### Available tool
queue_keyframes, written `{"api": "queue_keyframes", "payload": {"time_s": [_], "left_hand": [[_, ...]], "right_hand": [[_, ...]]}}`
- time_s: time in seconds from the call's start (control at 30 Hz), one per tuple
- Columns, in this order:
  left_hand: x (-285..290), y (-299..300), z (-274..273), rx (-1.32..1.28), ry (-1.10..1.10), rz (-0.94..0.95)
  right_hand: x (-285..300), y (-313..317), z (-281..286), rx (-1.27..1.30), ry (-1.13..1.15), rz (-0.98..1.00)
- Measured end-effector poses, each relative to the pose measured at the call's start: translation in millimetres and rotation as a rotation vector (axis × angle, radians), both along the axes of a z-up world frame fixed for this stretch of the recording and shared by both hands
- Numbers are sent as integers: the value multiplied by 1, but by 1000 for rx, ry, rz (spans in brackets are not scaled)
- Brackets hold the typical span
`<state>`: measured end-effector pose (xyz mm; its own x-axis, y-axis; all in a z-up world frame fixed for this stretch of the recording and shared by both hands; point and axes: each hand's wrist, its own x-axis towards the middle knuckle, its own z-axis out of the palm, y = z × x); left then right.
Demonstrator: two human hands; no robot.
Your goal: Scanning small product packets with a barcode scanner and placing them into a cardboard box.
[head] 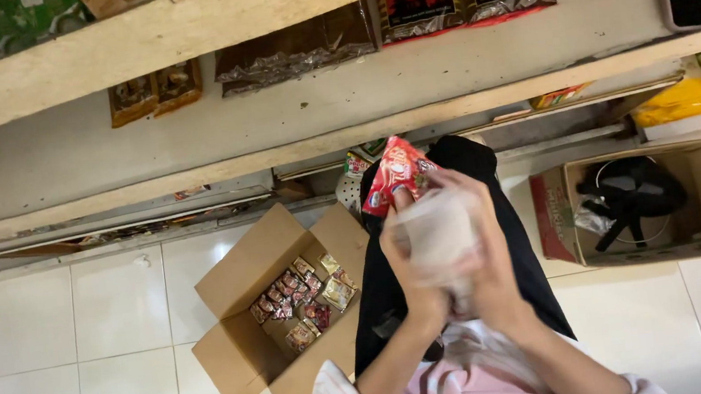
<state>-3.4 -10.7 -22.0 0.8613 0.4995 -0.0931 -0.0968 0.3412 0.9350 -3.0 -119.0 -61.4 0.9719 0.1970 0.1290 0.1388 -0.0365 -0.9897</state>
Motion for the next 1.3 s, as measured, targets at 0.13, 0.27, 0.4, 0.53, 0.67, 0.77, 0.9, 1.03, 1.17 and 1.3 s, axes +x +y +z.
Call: {"api": "queue_keyframes", "payload": {"time_s": [0.13, 0.27, 0.4, 0.53, 0.67, 0.77, 0.9, 1.03, 1.17, 1.3], "left_hand": [[-9, -2, -2, -380, 161, 63], [-19, 0, -34, 101, 62, 31], [-15, -3, -3, 126, -72, 18], [-9, 11, 23, 107, -24, 186], [-9, 29, 20, 103, -85, 287], [-11, 10, 27, 51, -50, 116], [-20, -10, 9, 404, -281, 46], [-32, -12, -29, 149, 62, 12], [-12, 13, 44, -167, -116, 182], [-19, 55, 33, -219, -241, 5]], "right_hand": [[7, 30, 96, -261, -344, -74], [6, 19, 48, -342, -105, -288], [10, 8, 31, -252, -179, -293], [10, -10, 9, -5, -265, -486], [14, -14, 28, 517, -259, -404], [9, 6, 53, 206, -383, -349], [7, 18, 56, -271, -558, -270], [7, 4, 26, -180, -267, -349], [34, -10, 41, 15, -194, -558], [54, -39, 60, 968, 282, -37]]}}
